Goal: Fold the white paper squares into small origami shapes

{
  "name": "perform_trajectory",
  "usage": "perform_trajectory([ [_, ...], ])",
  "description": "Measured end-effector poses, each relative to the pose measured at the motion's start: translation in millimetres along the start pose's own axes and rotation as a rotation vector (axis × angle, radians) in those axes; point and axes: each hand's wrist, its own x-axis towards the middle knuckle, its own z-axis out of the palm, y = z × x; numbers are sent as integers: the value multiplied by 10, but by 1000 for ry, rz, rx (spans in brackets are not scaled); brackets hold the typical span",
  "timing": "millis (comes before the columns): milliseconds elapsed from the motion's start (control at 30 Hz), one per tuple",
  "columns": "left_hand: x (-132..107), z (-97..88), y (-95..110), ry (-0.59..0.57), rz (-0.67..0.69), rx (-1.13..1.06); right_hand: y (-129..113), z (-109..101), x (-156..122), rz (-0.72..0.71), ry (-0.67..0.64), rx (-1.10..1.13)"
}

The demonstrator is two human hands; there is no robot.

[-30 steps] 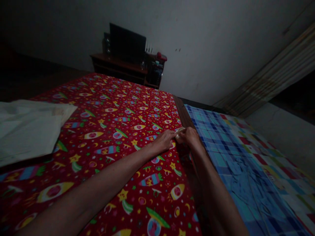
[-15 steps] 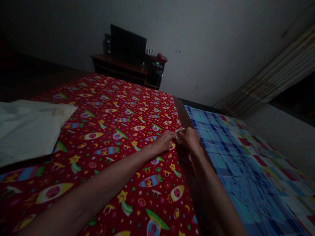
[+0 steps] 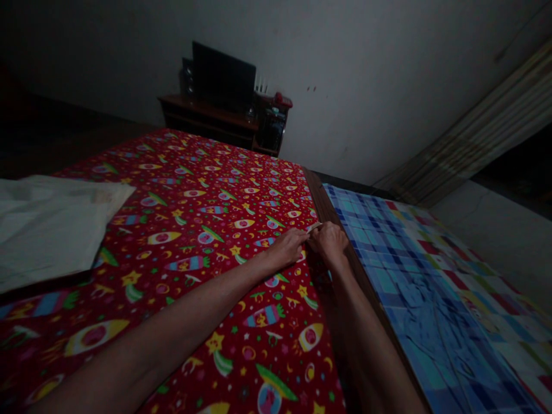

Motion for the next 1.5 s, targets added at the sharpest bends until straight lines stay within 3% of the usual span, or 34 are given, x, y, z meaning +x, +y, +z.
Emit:
perform_trajectory([
  [233,-16,95,-58,64,12,-16,101,-124,-8,-56,-20,63],
  [533,-1,98,-93,192,26,-69,399,-407,-146,-86,83,219],
  [667,14,38,-92,259,11,-82,483,-422,-272,-140,86,235],
  [800,-10,-74,-83,299,-17,-80,397,-343,-367,-163,67,194],
  [933,-130,-266,-88,262,-20,-64,242,-247,-278,-147,58,130],
  [1100,-429,-732,-65,119,39,-34,126,-179,-100,-78,-1,66],
  [1267,-699,-1168,77,22,50,1,56,-140,-112,-82,-10,46],
  [1500,-912,-1530,303,-129,12,9,45,-233,-173,-111,14,107],
])
